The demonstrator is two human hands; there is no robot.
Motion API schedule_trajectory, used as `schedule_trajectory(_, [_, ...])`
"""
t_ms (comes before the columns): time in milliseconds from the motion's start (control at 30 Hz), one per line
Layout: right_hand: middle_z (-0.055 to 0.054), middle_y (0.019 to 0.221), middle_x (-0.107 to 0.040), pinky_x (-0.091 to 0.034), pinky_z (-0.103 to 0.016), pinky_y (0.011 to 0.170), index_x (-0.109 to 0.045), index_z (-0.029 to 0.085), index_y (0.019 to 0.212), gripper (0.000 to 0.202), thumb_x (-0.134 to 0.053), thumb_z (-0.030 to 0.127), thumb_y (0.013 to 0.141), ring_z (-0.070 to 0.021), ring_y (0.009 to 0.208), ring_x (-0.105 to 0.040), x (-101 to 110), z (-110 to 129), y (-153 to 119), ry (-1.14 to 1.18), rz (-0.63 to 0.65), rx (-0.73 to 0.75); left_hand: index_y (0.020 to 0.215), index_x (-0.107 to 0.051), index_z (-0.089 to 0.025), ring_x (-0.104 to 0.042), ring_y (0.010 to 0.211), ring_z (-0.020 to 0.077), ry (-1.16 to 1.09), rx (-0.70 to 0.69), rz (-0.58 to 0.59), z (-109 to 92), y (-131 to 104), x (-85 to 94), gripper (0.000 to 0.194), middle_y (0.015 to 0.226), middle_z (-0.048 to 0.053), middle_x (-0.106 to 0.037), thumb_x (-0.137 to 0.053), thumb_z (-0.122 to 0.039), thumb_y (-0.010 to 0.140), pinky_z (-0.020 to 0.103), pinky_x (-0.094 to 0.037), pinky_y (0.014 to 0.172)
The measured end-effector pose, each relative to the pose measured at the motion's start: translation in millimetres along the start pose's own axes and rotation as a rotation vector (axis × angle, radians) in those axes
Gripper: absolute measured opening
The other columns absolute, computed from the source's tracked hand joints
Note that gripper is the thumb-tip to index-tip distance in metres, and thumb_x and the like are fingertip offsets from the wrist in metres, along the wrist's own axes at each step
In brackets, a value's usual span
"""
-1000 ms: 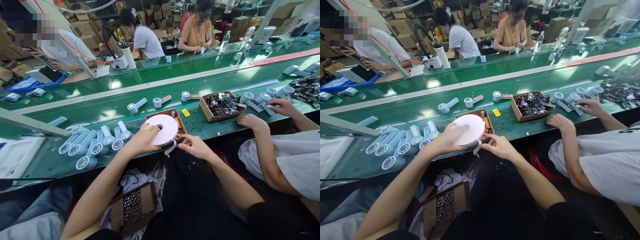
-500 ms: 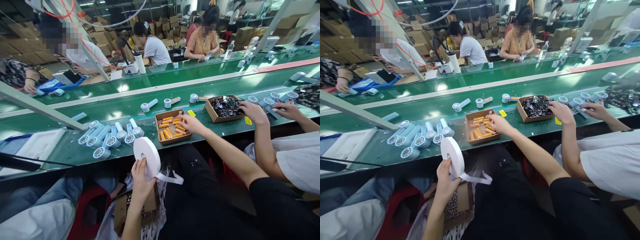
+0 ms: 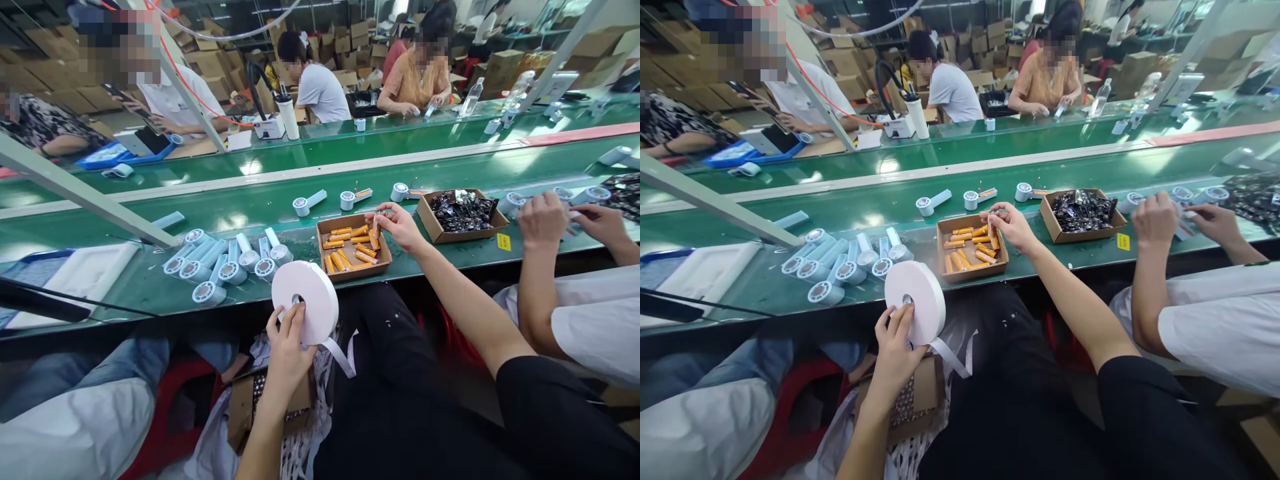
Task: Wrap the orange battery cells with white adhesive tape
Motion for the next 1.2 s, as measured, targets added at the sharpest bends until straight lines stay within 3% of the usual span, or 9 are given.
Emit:
schedule_trajectory(167, [-0.01,0.109,-0.078,-0.061,-0.04,0.09,-0.059,0.022,0.117,0.057,-0.082,0.059,0.08,-0.0235,0.099,-0.075,-24,47,-51,0.061,0.161,-0.169,0.152,-0.05,-0.02,-0.039,0.139,0.0435,0.05,-0.063,0.02,-24,16,3.4,0.077,0.14,0.016,-0.064,-0.069,-0.007,0.079,0.062,-0.042,0.116])
schedule_trajectory(367, [-0.001,0.076,-0.071,-0.056,-0.033,0.067,-0.063,0.019,0.139,0.048,-0.057,0.046,0.1,-0.0168,0.064,-0.064,-36,58,-92,-0.349,0.258,-0.105,0.151,-0.056,-0.019,-0.038,0.139,0.0408,0.122,-0.119,0.068,-45,27,1.9,0.073,0.142,0.012,-0.066,-0.062,-0.001,0.08,0.055,-0.042,0.116])
schedule_trajectory(467, [-0.005,0.096,-0.077,-0.058,-0.032,0.073,-0.059,0.021,0.149,0.049,-0.05,0.039,0.105,-0.0161,0.071,-0.065,-34,60,-98,-0.466,0.278,-0.042,0.15,-0.058,-0.019,-0.039,0.137,0.0409,0.143,-0.112,0.08,-48,28,2.7,0.07,0.141,0.01,-0.067,-0.062,-0.002,0.082,0.055,-0.041,0.116])
schedule_trajectory(600, [-0.007,0.122,-0.077,-0.062,-0.037,0.09,-0.06,0.023,0.149,0.049,-0.054,0.04,0.104,-0.021,0.098,-0.072,-34,57,-98,-0.349,0.296,-0.062,0.15,-0.055,-0.02,-0.04,0.136,0.0407,0.11,-0.091,0.1,-47,28,-0.8,0.07,0.141,0.012,-0.065,-0.064,-0.005,0.083,0.055,-0.04,0.116])
schedule_trajectory(767, [-0.01,0.135,-0.073,-0.059,-0.045,0.104,-0.061,0.023,0.146,0.048,-0.055,0.045,0.103,-0.0252,0.121,-0.071,-34,30,-120,-0.012,0.179,-0.165,0.15,-0.044,-0.018,-0.041,0.132,0.0413,-0.071,0.093,0.026,-45,16,-25.5,0.083,0.138,0.018,-0.057,-0.08,-0.029,0.076,0.062,-0.041,0.113])
schedule_trajectory(900, [-0.011,0.138,-0.072,-0.057,-0.049,0.108,-0.065,0.023,0.141,0.041,-0.053,0.038,0.104,-0.026,0.125,-0.069,-21,-12,-167,-0.242,0.292,-0.299,0.147,-0.041,-0.019,-0.04,0.134,0.0406,-0.182,0.168,0.061,-51,-13,-48.6,0.083,0.136,0.018,-0.054,-0.082,-0.034,0.077,0.063,-0.04,0.114])
schedule_trajectory(967, [-0.01,0.14,-0.07,-0.052,-0.051,0.115,-0.066,0.025,0.139,0.039,-0.051,0.03,0.104,-0.0255,0.13,-0.066,-14,-32,-191,-0.424,0.306,-0.257,0.147,-0.042,-0.02,-0.039,0.136,0.0408,-0.208,0.188,0.131,-55,-27,-57.1,0.08,0.138,0.018,-0.053,-0.081,-0.032,0.078,0.064,-0.039,0.115])
schedule_trajectory(1100, [-0.013,0.141,-0.067,-0.05,-0.055,0.116,-0.066,0.025,0.133,0.033,-0.057,0.03,0.101,-0.0283,0.133,-0.06,-9,-59,-224,-0.669,0.003,-0.045,0.148,-0.042,-0.021,-0.038,0.137,0.041,-0.236,0.217,0.234,-62,-42,-69.7,0.079,0.141,0.017,-0.053,-0.08,-0.03,0.079,0.066,-0.038,0.115])
schedule_trajectory(1200, [-0.013,0.114,-0.073,-0.057,-0.054,0.102,-0.073,0.024,0.109,0.024,-0.073,0.042,0.094,-0.0306,0.113,-0.066,-4,-69,-237,-0.785,-0.185,0.012,0.148,-0.043,-0.02,-0.04,0.136,0.0405,-0.241,0.175,0.212,-65,-39,-73.5,0.08,0.139,0.018,-0.054,-0.081,-0.033,0.079,0.064,-0.038,0.116])
Point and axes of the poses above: each hand's wrist, its own y-axis towards the middle knuckle, its own x-axis out of the back of the hand, z = x × y, the point moved 1 cm from there along y, towards the middle knuckle
